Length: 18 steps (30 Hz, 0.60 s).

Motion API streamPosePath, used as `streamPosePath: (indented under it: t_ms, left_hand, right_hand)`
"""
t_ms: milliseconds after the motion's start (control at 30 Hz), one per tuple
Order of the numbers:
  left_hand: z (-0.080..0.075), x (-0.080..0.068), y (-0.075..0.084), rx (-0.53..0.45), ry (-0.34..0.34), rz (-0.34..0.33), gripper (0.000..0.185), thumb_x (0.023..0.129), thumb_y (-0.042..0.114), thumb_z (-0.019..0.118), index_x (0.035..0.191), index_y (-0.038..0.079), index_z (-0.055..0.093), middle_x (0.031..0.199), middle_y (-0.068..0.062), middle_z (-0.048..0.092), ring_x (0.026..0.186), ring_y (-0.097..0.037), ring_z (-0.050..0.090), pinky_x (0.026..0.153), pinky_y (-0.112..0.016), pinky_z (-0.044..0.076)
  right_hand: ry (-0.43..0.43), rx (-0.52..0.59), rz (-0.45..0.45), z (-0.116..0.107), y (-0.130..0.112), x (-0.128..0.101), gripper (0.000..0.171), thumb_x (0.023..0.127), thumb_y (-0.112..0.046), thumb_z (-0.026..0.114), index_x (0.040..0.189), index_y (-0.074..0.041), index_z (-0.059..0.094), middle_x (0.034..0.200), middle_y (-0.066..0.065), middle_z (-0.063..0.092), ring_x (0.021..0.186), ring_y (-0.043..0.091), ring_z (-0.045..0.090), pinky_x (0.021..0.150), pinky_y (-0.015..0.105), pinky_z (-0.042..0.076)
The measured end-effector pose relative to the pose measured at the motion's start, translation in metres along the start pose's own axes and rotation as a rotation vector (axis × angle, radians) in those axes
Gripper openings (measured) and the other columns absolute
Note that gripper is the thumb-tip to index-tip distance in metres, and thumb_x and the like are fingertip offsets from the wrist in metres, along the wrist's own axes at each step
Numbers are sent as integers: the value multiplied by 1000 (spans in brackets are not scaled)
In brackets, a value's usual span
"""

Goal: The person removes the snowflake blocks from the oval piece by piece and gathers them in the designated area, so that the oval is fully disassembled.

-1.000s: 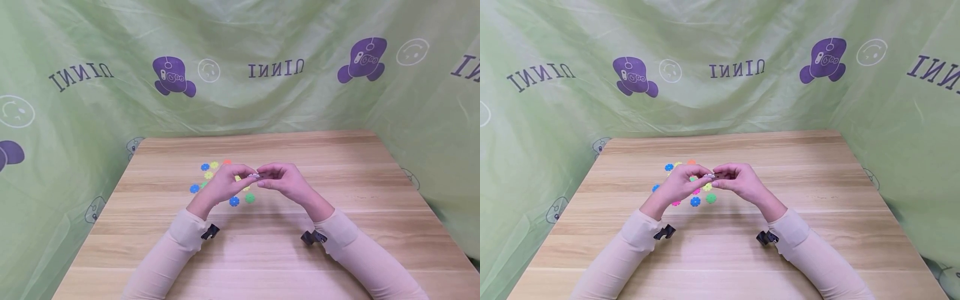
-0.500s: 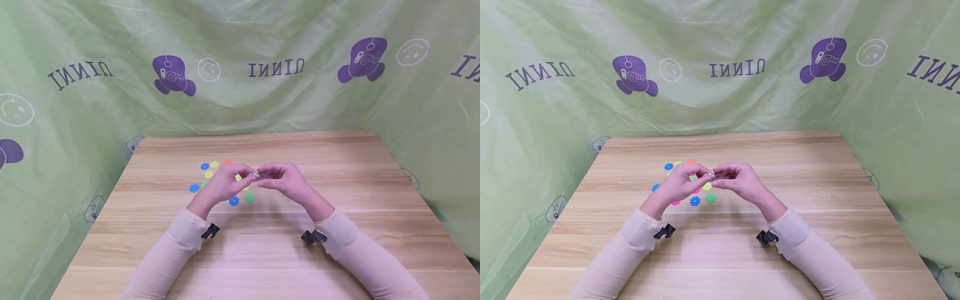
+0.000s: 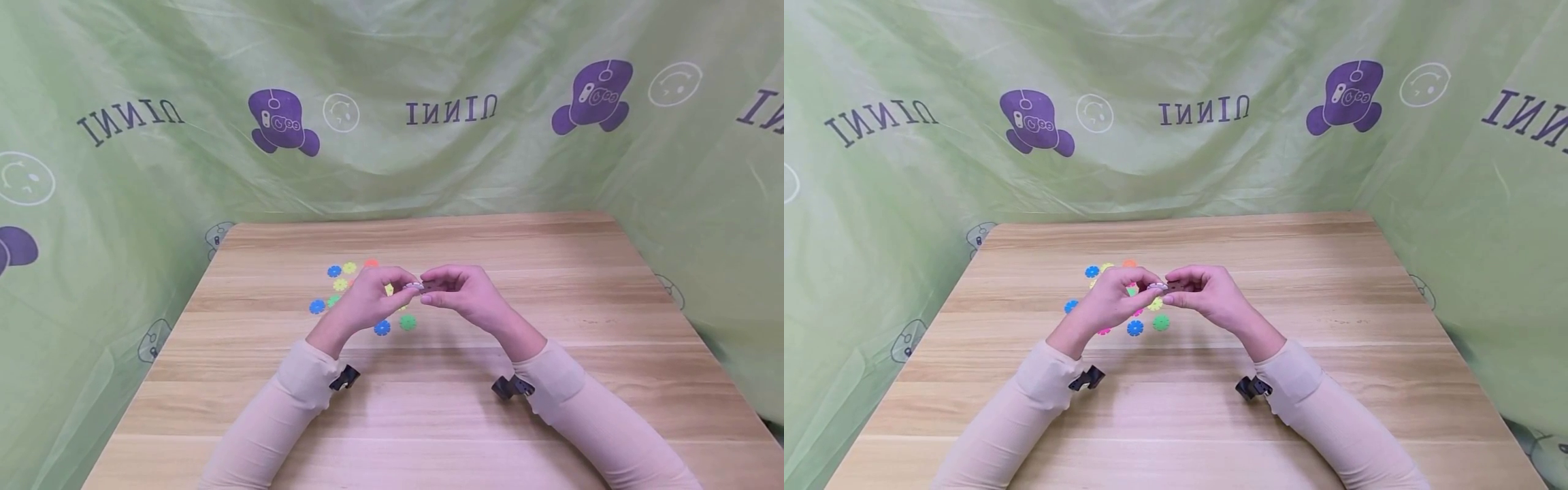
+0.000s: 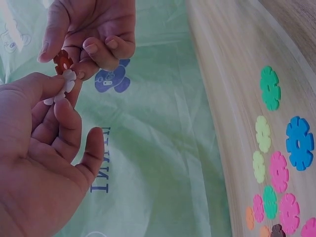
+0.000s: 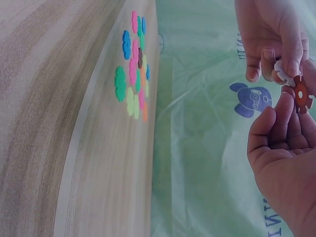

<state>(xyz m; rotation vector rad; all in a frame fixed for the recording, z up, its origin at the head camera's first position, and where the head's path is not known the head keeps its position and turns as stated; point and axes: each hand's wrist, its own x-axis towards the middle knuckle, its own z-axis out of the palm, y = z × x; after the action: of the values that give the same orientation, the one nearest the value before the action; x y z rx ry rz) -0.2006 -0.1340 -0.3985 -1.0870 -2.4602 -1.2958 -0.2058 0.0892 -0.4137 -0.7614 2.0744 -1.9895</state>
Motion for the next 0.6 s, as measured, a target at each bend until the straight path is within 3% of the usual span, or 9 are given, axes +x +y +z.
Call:
streamPosePath:
  t_ms: [600]
  left_hand:
    - [6, 2, 0, -44, 32, -18, 4, 91, 8, 67, 91, 9, 71, 78, 6, 63, 68, -11, 53, 57, -30, 47]
  right_hand:
    - [24, 2, 20, -3, 1, -1, 37, 81, -3, 79, 114, 9, 65, 97, 14, 73, 88, 22, 70, 79, 34, 57]
